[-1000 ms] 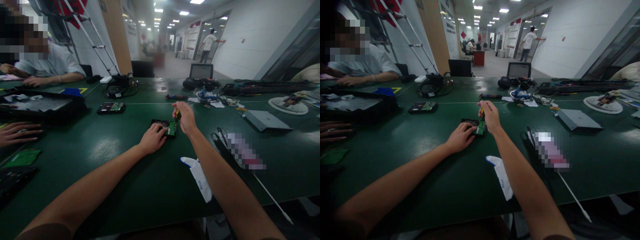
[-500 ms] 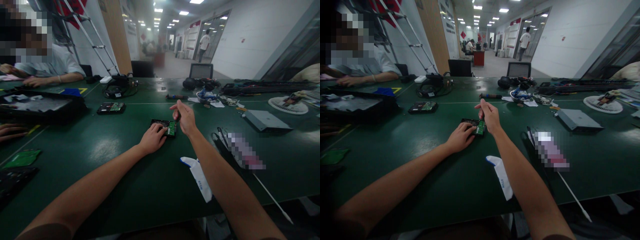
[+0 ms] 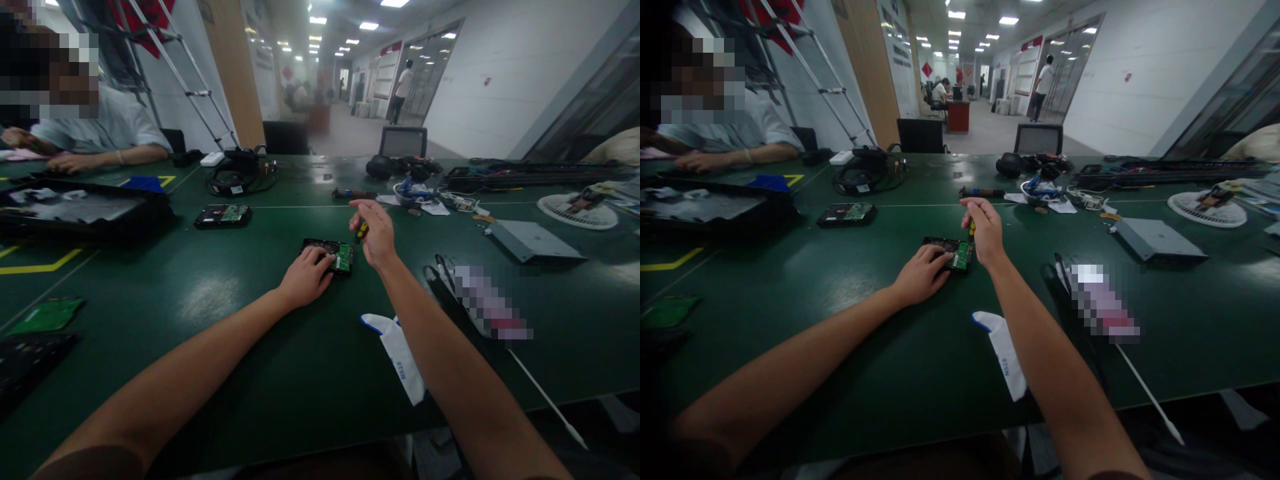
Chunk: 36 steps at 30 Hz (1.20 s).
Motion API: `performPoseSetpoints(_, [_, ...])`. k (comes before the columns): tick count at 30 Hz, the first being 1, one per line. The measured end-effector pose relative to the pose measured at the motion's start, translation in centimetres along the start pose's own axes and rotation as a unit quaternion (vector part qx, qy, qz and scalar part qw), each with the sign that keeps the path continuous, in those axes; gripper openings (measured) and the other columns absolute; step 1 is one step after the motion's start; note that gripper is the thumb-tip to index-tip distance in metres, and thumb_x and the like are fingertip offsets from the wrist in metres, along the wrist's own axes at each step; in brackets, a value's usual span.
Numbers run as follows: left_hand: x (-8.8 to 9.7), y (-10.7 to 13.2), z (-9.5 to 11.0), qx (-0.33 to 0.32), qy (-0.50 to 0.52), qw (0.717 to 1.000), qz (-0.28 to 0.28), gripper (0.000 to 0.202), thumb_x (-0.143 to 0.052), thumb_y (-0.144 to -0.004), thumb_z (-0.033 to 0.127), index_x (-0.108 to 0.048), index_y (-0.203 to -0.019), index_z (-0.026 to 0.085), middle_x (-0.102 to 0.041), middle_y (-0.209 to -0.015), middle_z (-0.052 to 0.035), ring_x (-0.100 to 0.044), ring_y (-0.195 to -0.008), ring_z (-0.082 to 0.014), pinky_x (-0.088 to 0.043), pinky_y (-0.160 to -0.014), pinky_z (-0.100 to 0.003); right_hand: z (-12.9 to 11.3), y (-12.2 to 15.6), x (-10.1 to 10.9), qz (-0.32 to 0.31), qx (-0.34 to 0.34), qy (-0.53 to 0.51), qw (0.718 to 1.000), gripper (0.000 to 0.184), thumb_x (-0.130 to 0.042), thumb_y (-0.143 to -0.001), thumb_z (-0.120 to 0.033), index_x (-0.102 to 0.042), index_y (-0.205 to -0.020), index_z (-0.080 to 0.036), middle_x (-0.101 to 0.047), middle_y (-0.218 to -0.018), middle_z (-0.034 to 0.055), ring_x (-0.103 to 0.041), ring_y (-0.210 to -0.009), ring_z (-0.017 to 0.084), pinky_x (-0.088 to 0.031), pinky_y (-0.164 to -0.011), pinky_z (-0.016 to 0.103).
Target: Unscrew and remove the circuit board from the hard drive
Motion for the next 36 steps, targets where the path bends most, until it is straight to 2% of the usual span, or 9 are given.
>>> performPoseSetpoints(7, [0.1,0.0,0.1,-0.006,0.007,1.000,0.003,0.044,-0.056,-0.097,0.031,-0.059,-0.139,0.020,-0.056,-0.132,-0.0160,-0.050,-0.126,-0.0330,-0.050,-0.106,-0.053,-0.1,0.3,-1.0,-0.047,-0.027,-0.017,0.998,0.026,-0.062,-0.093,-0.049,-0.070,-0.096,-0.025,-0.060,-0.067,-0.0023,-0.058,-0.063,0.013,-0.047,-0.063,0.029])
performPoseSetpoints(12, [0.0,0.0,0.1,-0.007,0.005,1.000,0.005,0.044,-0.056,-0.097,0.032,-0.059,-0.139,0.020,-0.055,-0.133,-0.0158,-0.050,-0.126,-0.0330,-0.049,-0.107,-0.053,-0.3,0.0,-0.4,-0.009,-0.005,0.015,1.000,0.022,-0.068,-0.090,-0.047,-0.070,-0.096,-0.026,-0.059,-0.068,-0.0033,-0.056,-0.065,0.013,-0.048,-0.068,0.028])
performPoseSetpoints(16, [0.0,0.0,0.1,-0.006,-0.002,1.000,0.003,0.044,-0.056,-0.097,0.032,-0.059,-0.138,0.018,-0.056,-0.131,-0.0166,-0.050,-0.126,-0.0330,-0.050,-0.106,-0.052,-0.1,-0.1,0.1,0.012,0.002,-0.014,1.000,0.020,-0.074,-0.085,-0.044,-0.069,-0.093,-0.026,-0.056,-0.069,-0.0049,-0.054,-0.063,0.011,-0.047,-0.065,0.027])
performPoseSetpoints(19, [0.1,0.1,0.2,-0.006,-0.001,1.000,0.003,0.043,-0.055,-0.098,0.032,-0.059,-0.138,0.017,-0.056,-0.131,-0.0169,-0.050,-0.125,-0.0330,-0.050,-0.105,-0.052,0.2,0.1,-0.3,-0.009,-0.025,-0.030,0.999,0.029,-0.070,-0.087,-0.054,-0.068,-0.090,-0.026,-0.051,-0.063,-0.0056,-0.051,-0.056,0.011,-0.045,-0.057,0.027])
performPoseSetpoints(22, [0.1,0.0,0.1,-0.004,0.002,1.000,0.003,0.042,-0.056,-0.097,0.032,-0.060,-0.138,0.020,-0.056,-0.130,-0.0158,-0.051,-0.125,-0.0330,-0.050,-0.105,-0.053,0.3,0.5,-1.0,-0.039,-0.056,-0.005,0.998,0.044,-0.060,-0.090,-0.067,-0.069,-0.084,-0.025,-0.044,-0.054,-0.0062,-0.043,-0.047,0.010,-0.038,-0.049,0.027])
performPoseSetpoints(24, [0.1,0.0,0.1,-0.002,0.002,1.000,0.004,0.042,-0.056,-0.097,0.031,-0.060,-0.137,0.021,-0.056,-0.131,-0.0154,-0.051,-0.125,-0.0331,-0.050,-0.105,-0.053,0.2,0.7,-1.3,-0.048,-0.065,-0.004,0.997,0.052,-0.053,-0.091,-0.072,-0.069,-0.082,-0.025,-0.040,-0.052,-0.0066,-0.038,-0.044,0.010,-0.036,-0.047,0.028])
performPoseSetpoints(26, [0.2,0.0,0.1,-0.003,0.002,1.000,0.004,0.043,-0.056,-0.097,0.032,-0.059,-0.138,0.020,-0.056,-0.131,-0.0156,-0.051,-0.125,-0.0332,-0.050,-0.105,-0.053,0.2,0.7,-1.4,-0.053,-0.065,-0.016,0.996,0.054,-0.048,-0.092,-0.073,-0.071,-0.084,-0.025,-0.041,-0.055,-0.0060,-0.039,-0.045,0.010,-0.038,-0.049,0.028])
performPoseSetpoints(31, [0.1,0.0,0.2,-0.004,-0.004,1.000,-0.001,0.043,-0.055,-0.098,0.033,-0.059,-0.138,0.018,-0.056,-0.132,-0.0167,-0.050,-0.125,-0.0333,-0.051,-0.105,-0.052,0.3,0.5,-1.1,-0.040,-0.044,-0.021,0.998,0.038,-0.062,-0.089,-0.063,-0.072,-0.092,-0.026,-0.055,-0.067,-0.0035,-0.052,-0.060,0.011,-0.045,-0.058,0.027])
performPoseSetpoints(36, [0.0,0.0,0.2,-0.004,-0.005,1.000,-0.003,0.044,-0.054,-0.098,0.033,-0.059,-0.138,0.016,-0.056,-0.131,-0.0176,-0.050,-0.125,-0.0335,-0.050,-0.105,-0.051,0.4,0.4,-0.9,-0.024,-0.018,0.021,0.999,0.028,-0.074,-0.085,-0.054,-0.073,-0.087,-0.026,-0.058,-0.068,-0.0039,-0.052,-0.062,0.011,-0.044,-0.061,0.025])
Point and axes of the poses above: each hand's wrist, its own y-axis away from the middle knuckle, its own x-axis out of the back of the hand, z = x × y, the point moved 8 cm from there along -y, towards the middle knuckle
